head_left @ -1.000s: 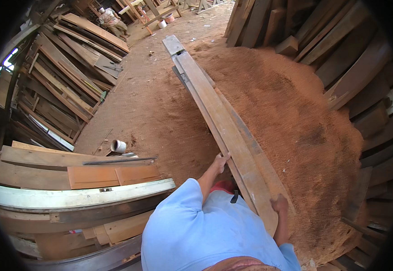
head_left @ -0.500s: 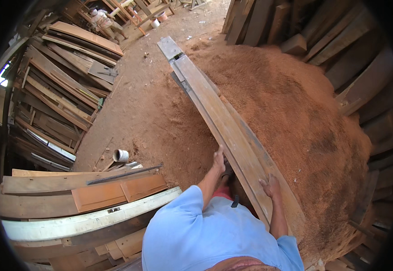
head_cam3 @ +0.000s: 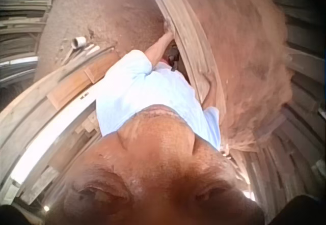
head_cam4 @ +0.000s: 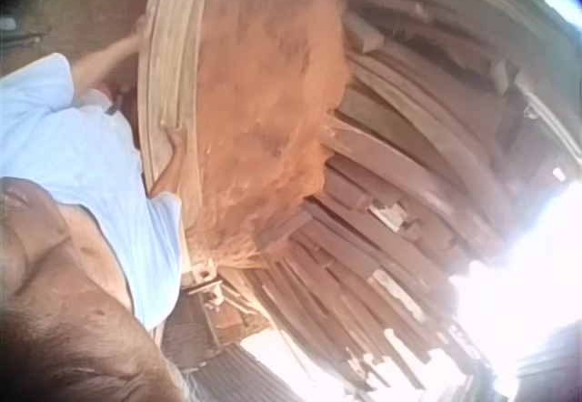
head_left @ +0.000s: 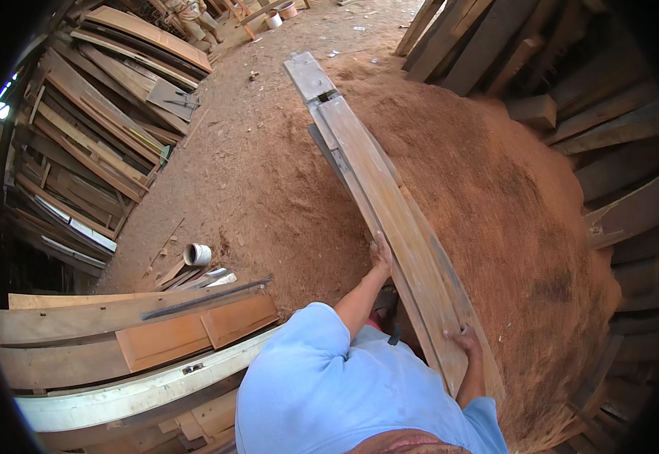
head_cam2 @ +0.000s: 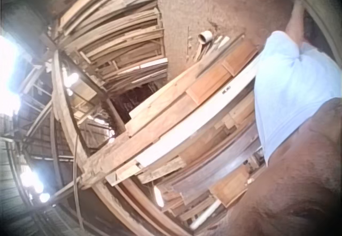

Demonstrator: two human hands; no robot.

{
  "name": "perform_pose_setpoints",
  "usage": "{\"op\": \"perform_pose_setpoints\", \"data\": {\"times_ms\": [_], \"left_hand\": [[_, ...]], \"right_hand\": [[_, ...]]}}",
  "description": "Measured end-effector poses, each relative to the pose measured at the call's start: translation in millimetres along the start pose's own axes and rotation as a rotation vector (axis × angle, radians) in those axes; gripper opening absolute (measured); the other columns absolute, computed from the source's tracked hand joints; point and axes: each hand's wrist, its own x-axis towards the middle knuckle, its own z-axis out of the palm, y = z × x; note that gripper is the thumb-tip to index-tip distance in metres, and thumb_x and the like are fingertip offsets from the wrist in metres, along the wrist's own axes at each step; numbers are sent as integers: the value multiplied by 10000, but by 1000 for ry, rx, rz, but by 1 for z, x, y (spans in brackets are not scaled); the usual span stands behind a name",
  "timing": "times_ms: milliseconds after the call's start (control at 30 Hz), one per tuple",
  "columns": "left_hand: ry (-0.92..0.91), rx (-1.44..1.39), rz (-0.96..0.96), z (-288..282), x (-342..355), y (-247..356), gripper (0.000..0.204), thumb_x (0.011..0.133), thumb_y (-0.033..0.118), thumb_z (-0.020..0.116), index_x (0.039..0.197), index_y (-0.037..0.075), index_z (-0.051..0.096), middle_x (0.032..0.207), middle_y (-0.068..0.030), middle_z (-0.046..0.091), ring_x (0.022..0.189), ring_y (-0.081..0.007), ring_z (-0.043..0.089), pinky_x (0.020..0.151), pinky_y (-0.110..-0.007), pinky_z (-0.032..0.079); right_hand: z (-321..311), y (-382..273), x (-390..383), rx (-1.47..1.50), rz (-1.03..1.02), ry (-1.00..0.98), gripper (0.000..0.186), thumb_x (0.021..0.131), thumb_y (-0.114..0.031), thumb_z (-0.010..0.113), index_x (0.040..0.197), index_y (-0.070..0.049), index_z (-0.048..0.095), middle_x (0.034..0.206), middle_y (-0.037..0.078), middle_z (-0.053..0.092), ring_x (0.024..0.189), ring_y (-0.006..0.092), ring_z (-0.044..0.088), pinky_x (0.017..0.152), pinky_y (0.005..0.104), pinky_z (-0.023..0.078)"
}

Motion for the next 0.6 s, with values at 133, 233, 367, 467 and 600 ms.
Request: {"op": "perform_pose_setpoints", "data": {"times_ms": [133,233,367,467,600], "left_hand": [[90,51,65,-7,16,-18,946,970,738,366,1366,-102,545,1332,-306,613,1273,-427,575,1071,-472,437],[107,148,106,-3,9,-13,839,1008,672,369,1391,-49,563,1341,-237,639,1258,-377,598,1056,-435,451],[203,288,-3,0,-1,7,911,970,735,358,1318,-65,620,1316,-313,624,1259,-433,584,1066,-476,438],[129,200,81,0,-13,18,911,969,736,368,1294,-71,638,1271,-309,653,1258,-425,594,1054,-461,445],[196,241,17,-9,-4,14,926,967,742,377,1247,-96,655,1227,-298,679,1214,-412,625,1020,-455,463]], "right_hand": [[-1,6,7,73,-27,-87,834,678,-327,926,1327,89,609,1221,207,706,1101,286,686,962,377,507],[-3,17,18,176,-35,-161,833,671,-288,934,1340,80,601,1207,164,706,1069,267,684,954,384,516],[-4,24,29,197,-72,-208,828,671,-268,943,1342,75,601,1184,135,710,1049,259,685,949,387,520],[-5,14,21,242,-74,-266,838,685,-284,938,1353,80,587,1196,148,705,1062,260,682,955,388,518],[-3,13,21,120,-131,-203,797,696,-325,925,1311,82,622,1189,182,719,1077,264,692,949,368,525]]}}
